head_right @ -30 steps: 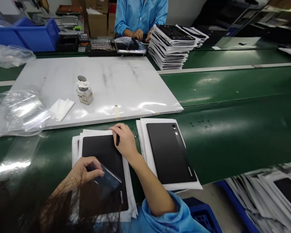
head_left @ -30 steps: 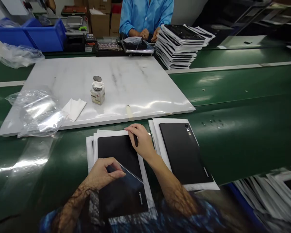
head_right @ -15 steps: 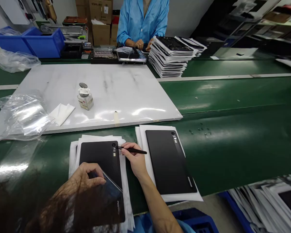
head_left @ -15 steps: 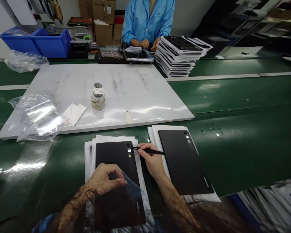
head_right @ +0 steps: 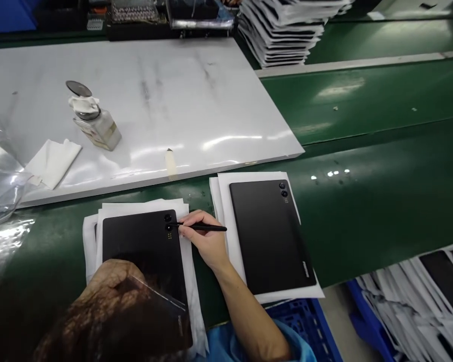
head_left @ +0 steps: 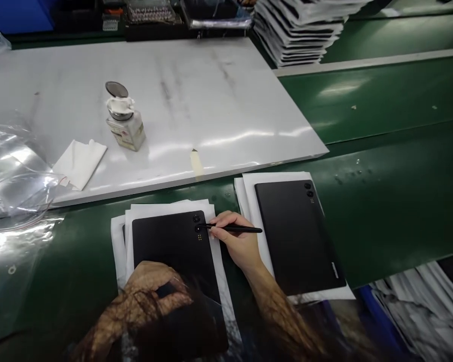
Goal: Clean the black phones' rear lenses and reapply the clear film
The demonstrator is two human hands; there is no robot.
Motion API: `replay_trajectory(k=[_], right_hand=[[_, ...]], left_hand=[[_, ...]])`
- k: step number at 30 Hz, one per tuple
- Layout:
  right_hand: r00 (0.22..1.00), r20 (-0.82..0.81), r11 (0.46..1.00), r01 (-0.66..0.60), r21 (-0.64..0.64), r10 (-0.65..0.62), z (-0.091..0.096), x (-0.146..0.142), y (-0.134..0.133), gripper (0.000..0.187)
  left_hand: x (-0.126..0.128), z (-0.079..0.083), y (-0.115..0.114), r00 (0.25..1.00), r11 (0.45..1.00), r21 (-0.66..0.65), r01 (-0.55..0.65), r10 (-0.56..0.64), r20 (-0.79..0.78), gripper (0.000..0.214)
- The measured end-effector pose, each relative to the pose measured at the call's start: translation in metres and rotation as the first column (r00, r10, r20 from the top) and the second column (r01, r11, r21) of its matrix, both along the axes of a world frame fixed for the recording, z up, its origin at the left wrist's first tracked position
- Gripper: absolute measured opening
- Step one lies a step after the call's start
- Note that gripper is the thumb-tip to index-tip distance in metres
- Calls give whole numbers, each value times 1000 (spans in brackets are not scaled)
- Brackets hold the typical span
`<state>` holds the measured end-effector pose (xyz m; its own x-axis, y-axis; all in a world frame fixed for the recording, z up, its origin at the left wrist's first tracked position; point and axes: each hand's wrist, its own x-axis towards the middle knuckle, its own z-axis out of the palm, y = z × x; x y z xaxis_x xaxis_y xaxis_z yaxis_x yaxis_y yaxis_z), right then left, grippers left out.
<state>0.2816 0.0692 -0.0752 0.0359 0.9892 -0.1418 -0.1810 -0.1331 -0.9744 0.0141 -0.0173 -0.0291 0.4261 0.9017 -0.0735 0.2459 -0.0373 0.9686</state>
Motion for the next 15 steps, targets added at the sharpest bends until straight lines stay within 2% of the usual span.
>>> replay_trajectory(k=[3,7,10,13,15], right_hand=[[1000,-24,1000,-7,-9,7,1,-1,-1,35],[997,-81,1000,-3,17,5,4,-4,-2,38],[991,-133,1000,-3,30,7,6,-5,-2,44],[987,-158,1000,-6,26,10,7,-6,-1,48],[986,-167,1000,-9,22,12,7,-5,0,50]], left_hand=[[-5,8,-4,998,999,-26,-21,23,56,23],[-6,14,-4,997,999,-19,-25,27,69,14],[-3,12,-7,993,996,-1,-84,84,86,9],[-1,6,-10,986,990,12,-139,137,99,27],[0,0,-9,987,988,79,-131,123,102,41]])
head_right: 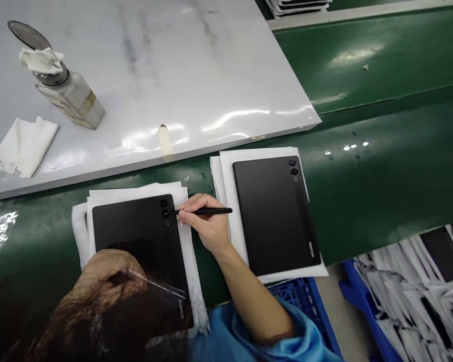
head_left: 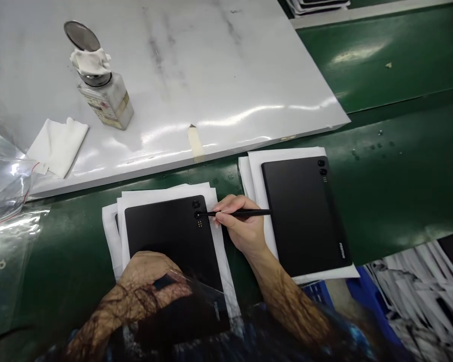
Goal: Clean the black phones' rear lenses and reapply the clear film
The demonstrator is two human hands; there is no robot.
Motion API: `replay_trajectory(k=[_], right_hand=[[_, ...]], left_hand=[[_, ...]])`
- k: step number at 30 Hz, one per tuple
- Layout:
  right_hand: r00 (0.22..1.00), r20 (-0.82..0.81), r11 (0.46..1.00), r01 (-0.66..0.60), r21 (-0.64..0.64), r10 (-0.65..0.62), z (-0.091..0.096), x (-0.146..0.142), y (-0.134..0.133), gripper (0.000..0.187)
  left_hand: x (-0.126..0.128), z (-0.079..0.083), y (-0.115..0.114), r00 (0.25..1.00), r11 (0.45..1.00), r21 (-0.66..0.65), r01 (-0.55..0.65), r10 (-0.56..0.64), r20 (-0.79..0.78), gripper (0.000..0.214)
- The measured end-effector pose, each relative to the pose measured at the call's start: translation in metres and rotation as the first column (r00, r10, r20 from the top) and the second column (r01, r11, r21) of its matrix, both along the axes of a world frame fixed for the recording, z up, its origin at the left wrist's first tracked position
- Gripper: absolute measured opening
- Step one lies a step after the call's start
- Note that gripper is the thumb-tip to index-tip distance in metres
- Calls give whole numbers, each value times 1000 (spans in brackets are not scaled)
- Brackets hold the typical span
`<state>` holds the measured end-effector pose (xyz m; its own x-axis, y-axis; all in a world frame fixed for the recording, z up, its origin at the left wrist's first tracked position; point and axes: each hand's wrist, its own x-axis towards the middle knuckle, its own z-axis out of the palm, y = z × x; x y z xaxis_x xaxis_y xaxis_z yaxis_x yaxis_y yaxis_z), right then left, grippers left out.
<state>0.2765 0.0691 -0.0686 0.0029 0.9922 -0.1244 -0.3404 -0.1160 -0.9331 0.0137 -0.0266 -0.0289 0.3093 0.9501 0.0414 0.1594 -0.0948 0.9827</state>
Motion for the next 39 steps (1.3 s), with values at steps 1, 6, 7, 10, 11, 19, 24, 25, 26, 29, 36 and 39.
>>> replay_trajectory(k=[1,6,7,10,11,19,24,25,26,29,36,39], right_hand=[[1000,-8,1000,-3,1,3,0,0,1,49],[998,-52,1000,-21,-19,20,0,2,3,48],[998,-54,999,-22,-29,21,1,1,4,49],[998,-53,999,-24,-48,22,3,0,4,52],[998,-54,998,-24,-50,21,3,-1,5,53],[999,-44,997,-34,-64,31,7,-3,6,52],[999,-25,997,-40,-62,39,6,-2,6,48],[999,-18,997,-36,-66,35,6,-2,6,48],[999,-11,997,-32,-70,31,6,-2,6,48],[1000,1,997,-19,-78,19,6,-3,6,48],[1000,14,998,-17,-57,18,6,-3,6,47],[999,20,998,-24,-53,25,6,-3,6,47]], left_hand=[[0,-2,1,1000,999,35,4,-3,-10,46],[-9,-2,10,997,994,77,74,-74,0,31],[-11,0,12,993,991,63,119,-120,9,20],[-17,3,14,981,981,21,191,-191,19,11],[-18,3,13,983,983,29,181,-182,31,13],[-21,1,13,979,980,26,200,-200,37,25],[-22,3,15,979,979,25,201,-202,32,19],[-21,3,15,979,979,27,201,-201,35,19],[-21,3,15,979,979,29,201,-202,41,18],[-20,3,14,979,980,34,197,-199,52,19],[-19,3,15,978,978,28,205,-206,45,16],[-19,3,16,977,978,29,205,-206,46,20]])
